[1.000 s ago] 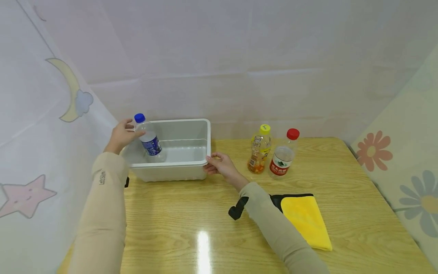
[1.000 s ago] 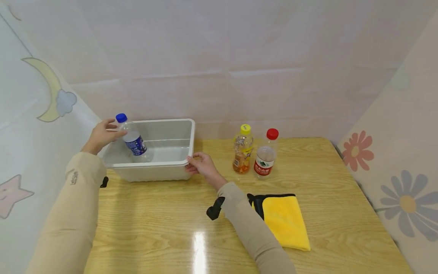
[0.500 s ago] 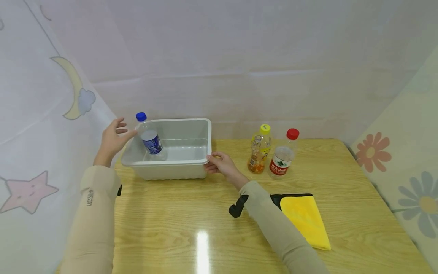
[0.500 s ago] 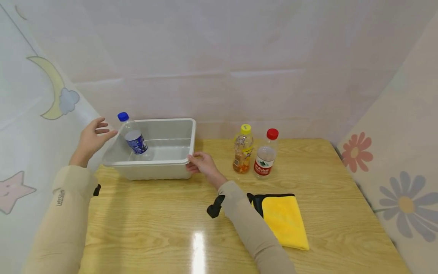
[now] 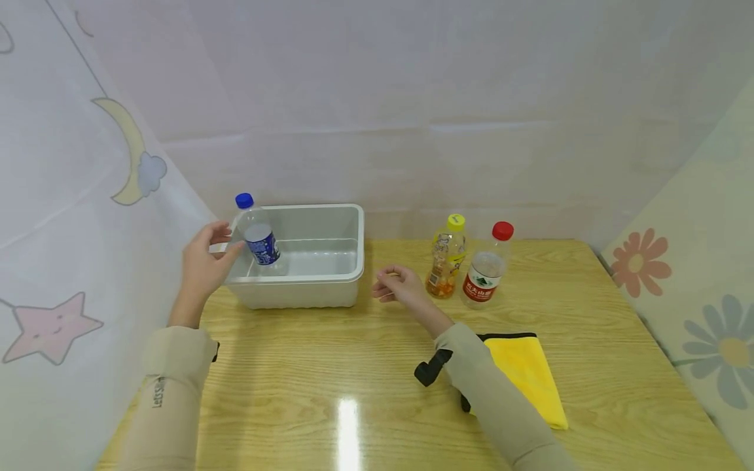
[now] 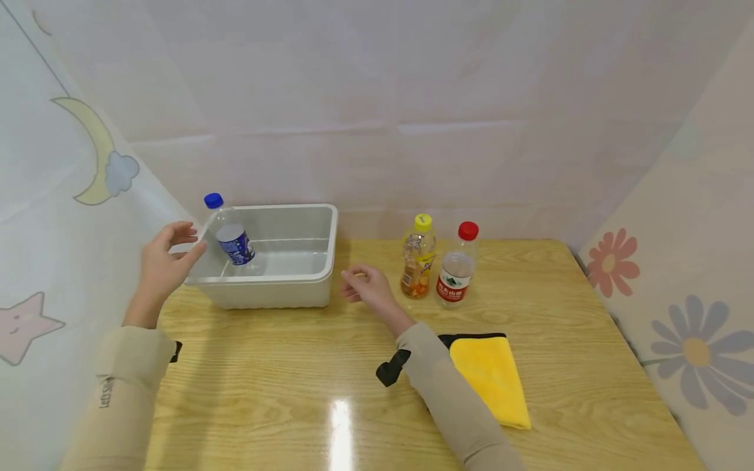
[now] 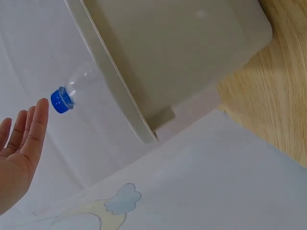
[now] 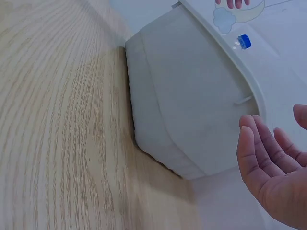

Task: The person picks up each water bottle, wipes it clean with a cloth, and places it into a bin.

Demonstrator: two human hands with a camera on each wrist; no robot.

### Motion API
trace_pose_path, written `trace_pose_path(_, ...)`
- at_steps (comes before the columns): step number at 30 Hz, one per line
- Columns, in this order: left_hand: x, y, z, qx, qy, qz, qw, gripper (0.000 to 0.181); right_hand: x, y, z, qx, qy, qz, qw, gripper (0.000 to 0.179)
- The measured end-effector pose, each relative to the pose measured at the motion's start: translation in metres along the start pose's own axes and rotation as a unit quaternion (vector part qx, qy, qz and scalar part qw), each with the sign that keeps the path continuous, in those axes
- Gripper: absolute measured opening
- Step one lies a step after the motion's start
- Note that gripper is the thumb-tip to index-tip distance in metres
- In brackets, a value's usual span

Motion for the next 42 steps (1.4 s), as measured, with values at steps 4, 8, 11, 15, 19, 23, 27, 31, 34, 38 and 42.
trace_pose_path(4,-0.013,-0.018,0.011,-0.001,-0.037,0.023,0.999,0.036,0.006,-0.013,-0.01,0.007,-0.007,-0.024,0.9997,0.025)
trace_pose_path(8,-0.036,-0.042,0.021,0.009,-0.075,0.04,0.9964,0.033,0.012,-0.026,-0.019,0.014,-0.009,-0.046,0.9988,0.02)
trace_pose_path(11,-0.044,-0.053,0.029,0.014,-0.105,0.05,0.9931,0.032,0.016,-0.036,-0.024,0.026,-0.02,-0.066,0.9972,0.018)
trace_pose_path(15,-0.047,-0.063,0.04,0.011,-0.128,0.071,0.9892,0.03,0.02,-0.048,-0.03,0.045,-0.041,-0.093,0.9938,0.021)
trace_pose_path(19,-0.049,-0.075,0.051,0.009,-0.137,0.102,0.9852,0.029,0.02,-0.06,-0.036,0.062,-0.06,-0.114,0.9897,0.022)
trace_pose_path(23,-0.05,-0.086,0.059,0.025,-0.149,0.118,0.9814,0.03,0.018,-0.072,-0.044,0.069,-0.077,-0.12,0.9874,0.021)
trace_pose_path(27,-0.052,-0.095,0.064,0.04,-0.161,0.119,0.9789,0.029,0.018,-0.084,-0.053,0.075,-0.089,-0.116,0.9865,0.022)
trace_pose_path(31,-0.055,-0.102,0.067,0.038,-0.169,0.13,0.9763,0.029,0.02,-0.095,-0.062,0.08,-0.105,-0.113,0.9848,0.023)
trace_pose_path(34,-0.056,-0.106,0.07,0.037,-0.177,0.15,0.972,0.029,0.021,-0.103,-0.068,0.085,-0.118,-0.117,0.9824,0.023)
trace_pose_path(38,-0.056,-0.107,0.072,0.037,-0.183,0.175,0.9666,0.029,0.024,-0.112,-0.077,0.095,-0.129,-0.117,0.9802,0.024)
trace_pose_path(42,-0.056,-0.106,0.073,0.036,-0.189,0.189,0.9629,0.03,0.027,-0.118,-0.088,0.112,-0.146,-0.118,0.9757,0.026)
Point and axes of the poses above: each hand's wrist, its own y-axis towards the middle knuckle, its own z-axis out of the palm, x = y × z, the point moved 2 cm from there along y, towards the middle knuckle, and after that the axes turned 9 degrees about -z, right-handed, at the moved point
